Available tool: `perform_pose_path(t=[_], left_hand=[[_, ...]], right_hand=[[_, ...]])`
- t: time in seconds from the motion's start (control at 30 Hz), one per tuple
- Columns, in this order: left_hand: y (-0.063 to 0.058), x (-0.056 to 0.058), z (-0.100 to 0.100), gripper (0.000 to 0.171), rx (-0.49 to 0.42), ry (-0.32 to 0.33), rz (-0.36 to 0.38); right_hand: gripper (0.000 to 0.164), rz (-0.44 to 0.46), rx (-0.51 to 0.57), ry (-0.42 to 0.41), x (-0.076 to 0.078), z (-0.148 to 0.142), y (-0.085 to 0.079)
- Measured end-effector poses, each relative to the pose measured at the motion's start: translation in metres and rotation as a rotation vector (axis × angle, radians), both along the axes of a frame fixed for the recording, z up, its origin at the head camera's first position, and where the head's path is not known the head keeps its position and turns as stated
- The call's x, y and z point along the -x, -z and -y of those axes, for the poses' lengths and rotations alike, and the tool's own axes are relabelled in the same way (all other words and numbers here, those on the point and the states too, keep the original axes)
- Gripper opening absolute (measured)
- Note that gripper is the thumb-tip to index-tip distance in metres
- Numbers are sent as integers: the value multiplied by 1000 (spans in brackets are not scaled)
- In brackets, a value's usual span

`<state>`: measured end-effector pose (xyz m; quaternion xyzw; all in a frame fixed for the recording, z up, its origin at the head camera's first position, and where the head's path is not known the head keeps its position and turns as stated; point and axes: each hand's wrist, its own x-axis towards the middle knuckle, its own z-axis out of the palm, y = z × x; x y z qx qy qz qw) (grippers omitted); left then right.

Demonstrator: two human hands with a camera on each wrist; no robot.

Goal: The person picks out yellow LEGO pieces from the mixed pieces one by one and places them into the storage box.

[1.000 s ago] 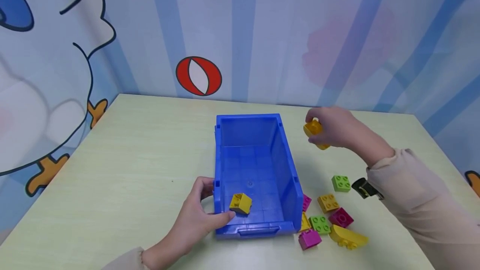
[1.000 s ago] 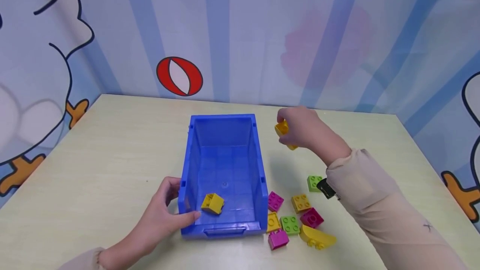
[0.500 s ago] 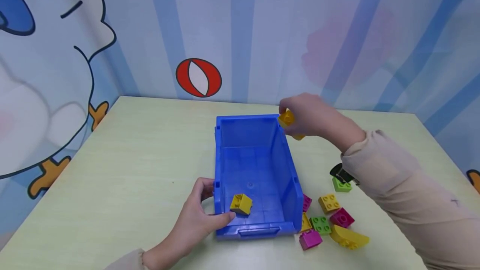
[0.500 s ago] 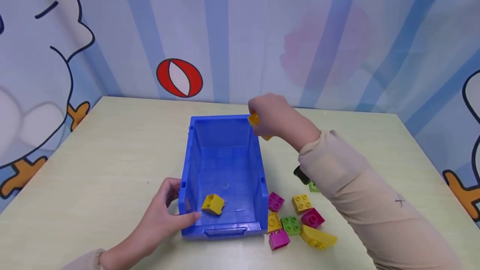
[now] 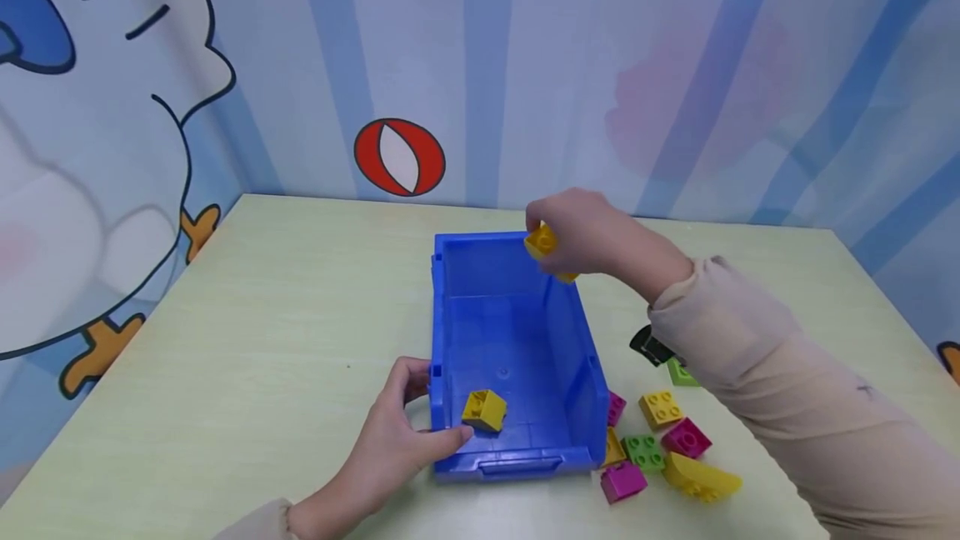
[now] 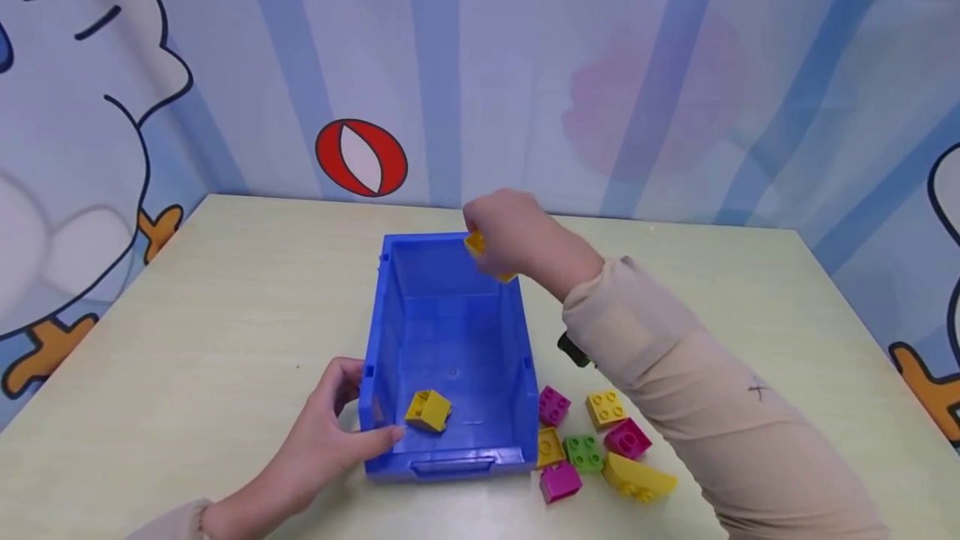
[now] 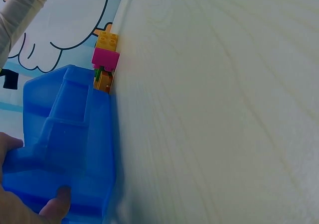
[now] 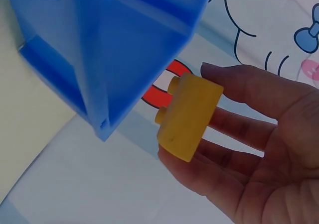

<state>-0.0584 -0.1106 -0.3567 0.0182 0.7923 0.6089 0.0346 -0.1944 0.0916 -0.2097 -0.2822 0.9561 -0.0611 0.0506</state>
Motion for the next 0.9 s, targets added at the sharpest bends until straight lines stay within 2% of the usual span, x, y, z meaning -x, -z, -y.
perform_pose_path(t=[0.27, 0.5, 0.9], left_hand=[[0, -1, 0, 62, -27, 3, -26], [0, 0, 0, 62, -19, 4, -19], [0, 2, 1, 63, 0, -2, 20]], right_hand=[[28, -5, -8, -30, 1, 19, -5], [25, 15, -15, -2, 1, 37, -3], [22, 73, -134, 60, 5, 64, 12]])
